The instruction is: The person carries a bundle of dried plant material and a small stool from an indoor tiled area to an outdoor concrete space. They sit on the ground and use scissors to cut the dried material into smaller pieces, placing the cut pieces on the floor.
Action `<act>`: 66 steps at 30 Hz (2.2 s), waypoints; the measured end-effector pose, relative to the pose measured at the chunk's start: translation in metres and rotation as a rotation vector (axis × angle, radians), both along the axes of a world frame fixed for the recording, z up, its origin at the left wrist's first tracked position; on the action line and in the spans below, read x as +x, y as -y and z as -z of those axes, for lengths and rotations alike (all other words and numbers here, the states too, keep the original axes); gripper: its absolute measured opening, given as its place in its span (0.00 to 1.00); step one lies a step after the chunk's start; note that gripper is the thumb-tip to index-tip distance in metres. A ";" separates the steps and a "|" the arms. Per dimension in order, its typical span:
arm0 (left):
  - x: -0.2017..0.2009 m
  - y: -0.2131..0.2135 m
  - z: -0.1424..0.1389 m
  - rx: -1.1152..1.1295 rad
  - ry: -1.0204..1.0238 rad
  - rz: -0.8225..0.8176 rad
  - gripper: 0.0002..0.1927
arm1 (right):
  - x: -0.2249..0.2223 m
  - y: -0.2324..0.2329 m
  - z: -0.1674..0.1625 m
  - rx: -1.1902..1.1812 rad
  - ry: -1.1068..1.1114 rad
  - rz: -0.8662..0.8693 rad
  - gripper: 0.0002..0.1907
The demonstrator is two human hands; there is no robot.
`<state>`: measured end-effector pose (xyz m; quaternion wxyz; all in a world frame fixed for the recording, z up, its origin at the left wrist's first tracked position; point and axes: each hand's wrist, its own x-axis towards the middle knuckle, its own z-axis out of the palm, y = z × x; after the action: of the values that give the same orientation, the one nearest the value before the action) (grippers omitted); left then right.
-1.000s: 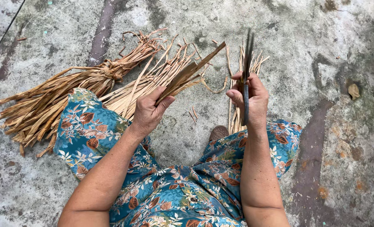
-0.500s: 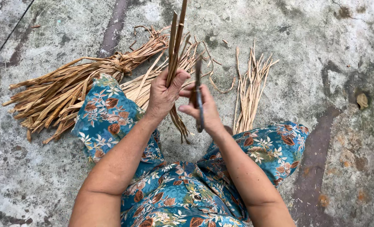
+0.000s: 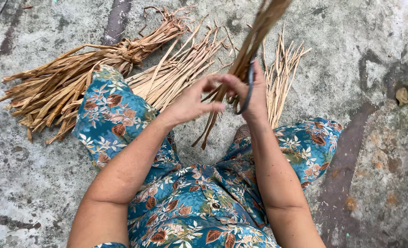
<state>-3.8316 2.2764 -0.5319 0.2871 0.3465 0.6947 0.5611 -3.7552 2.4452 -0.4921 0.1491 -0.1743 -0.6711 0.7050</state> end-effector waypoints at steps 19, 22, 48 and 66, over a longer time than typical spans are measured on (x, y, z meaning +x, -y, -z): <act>-0.098 0.059 0.006 1.206 0.941 -0.505 0.14 | 0.011 -0.024 0.006 -0.161 -0.131 0.091 0.18; -0.100 0.062 0.008 1.247 0.927 -0.520 0.13 | 0.018 -0.016 0.004 -0.196 -0.221 0.064 0.20; -0.126 0.095 0.036 1.295 0.698 -0.803 0.11 | 0.030 -0.103 -0.004 -0.330 -0.399 0.661 0.17; -0.097 0.087 0.031 1.266 1.019 -0.730 0.16 | 0.033 -0.075 -0.007 -0.294 -0.440 0.598 0.18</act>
<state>-3.9283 2.1893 -0.5631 0.1195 -0.0943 0.1096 0.9823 -3.7223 2.5205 -0.4856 0.4612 -0.2262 -0.4349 0.7396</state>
